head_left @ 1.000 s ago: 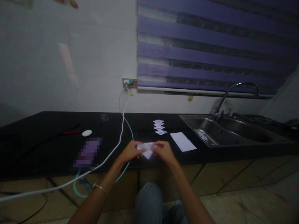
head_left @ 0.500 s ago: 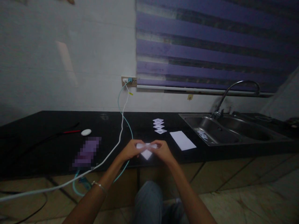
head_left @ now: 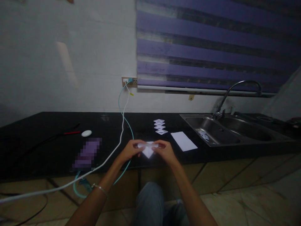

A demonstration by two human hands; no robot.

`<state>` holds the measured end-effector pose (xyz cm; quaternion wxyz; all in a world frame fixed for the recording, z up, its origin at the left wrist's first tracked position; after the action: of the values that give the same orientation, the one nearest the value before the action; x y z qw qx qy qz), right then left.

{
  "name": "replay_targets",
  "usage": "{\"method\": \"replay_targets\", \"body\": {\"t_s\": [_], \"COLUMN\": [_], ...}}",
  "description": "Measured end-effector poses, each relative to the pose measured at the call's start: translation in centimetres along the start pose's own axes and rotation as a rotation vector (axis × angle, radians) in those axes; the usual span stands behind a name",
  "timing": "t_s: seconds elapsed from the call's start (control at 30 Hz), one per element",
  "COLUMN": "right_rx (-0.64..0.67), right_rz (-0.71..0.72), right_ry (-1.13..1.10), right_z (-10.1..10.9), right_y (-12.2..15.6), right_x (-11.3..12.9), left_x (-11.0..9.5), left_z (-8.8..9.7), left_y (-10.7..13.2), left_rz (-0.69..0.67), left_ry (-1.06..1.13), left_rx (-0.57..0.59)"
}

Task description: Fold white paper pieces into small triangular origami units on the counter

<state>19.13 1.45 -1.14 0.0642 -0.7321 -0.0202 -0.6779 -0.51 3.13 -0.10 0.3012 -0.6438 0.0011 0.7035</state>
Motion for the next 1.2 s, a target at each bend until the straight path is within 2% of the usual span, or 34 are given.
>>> {"method": "replay_targets", "body": {"t_s": [0.3, 0.43, 0.57, 0.67, 0.77, 0.87, 1.03, 1.2], "right_rx": [-0.1, -0.126, -0.141, -0.132, -0.066, -0.02, -0.05, -0.049], "right_rz": [-0.066, -0.033, -0.005, 0.02, 0.063, 0.083, 0.094, 0.103], "right_ry": [-0.088, -0.058, -0.027, -0.011, 0.0, 0.036, 0.099, 0.073], "right_z": [0.2, 0.2, 0.3, 0.2, 0.0, -0.3, -0.4, -0.5], "right_y": [-0.1, 0.1, 0.1, 0.1, 0.1, 0.1, 0.1, 0.2], "right_x": [-0.5, -0.3, -0.2, -0.3, -0.5, -0.5, -0.2, 0.0], "left_x": [-0.4, -0.2, -0.1, 0.4, 0.9, 0.8, -0.5, -0.7], "left_z": [0.3, 0.5, 0.4, 0.4, 0.2, -0.2, -0.9, -0.8], "left_y": [-0.2, -0.2, -0.1, -0.3, -0.7, -0.7, -0.2, 0.1], "left_rz": [0.001, -0.023, -0.018, 0.032, 0.124, 0.146, 0.074, 0.026], "left_ry": [-0.058, -0.04, 0.088, 0.177, 0.171, 0.097, -0.029, -0.19], "left_rx": [-0.064, -0.041, 0.045, 0.037, 0.035, 0.1, 0.289, 0.305]}}
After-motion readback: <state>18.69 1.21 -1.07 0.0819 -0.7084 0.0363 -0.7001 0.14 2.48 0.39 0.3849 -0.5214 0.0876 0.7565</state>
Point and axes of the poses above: each hand's wrist, its own y-axis away from the middle knuckle, its own z-axis out of the back of the hand, x = y × z, the point moved 2 cm from there along -y, towards the middle knuckle, and after that the axes turned 10 degrees about -z, right-handed, at the moved point
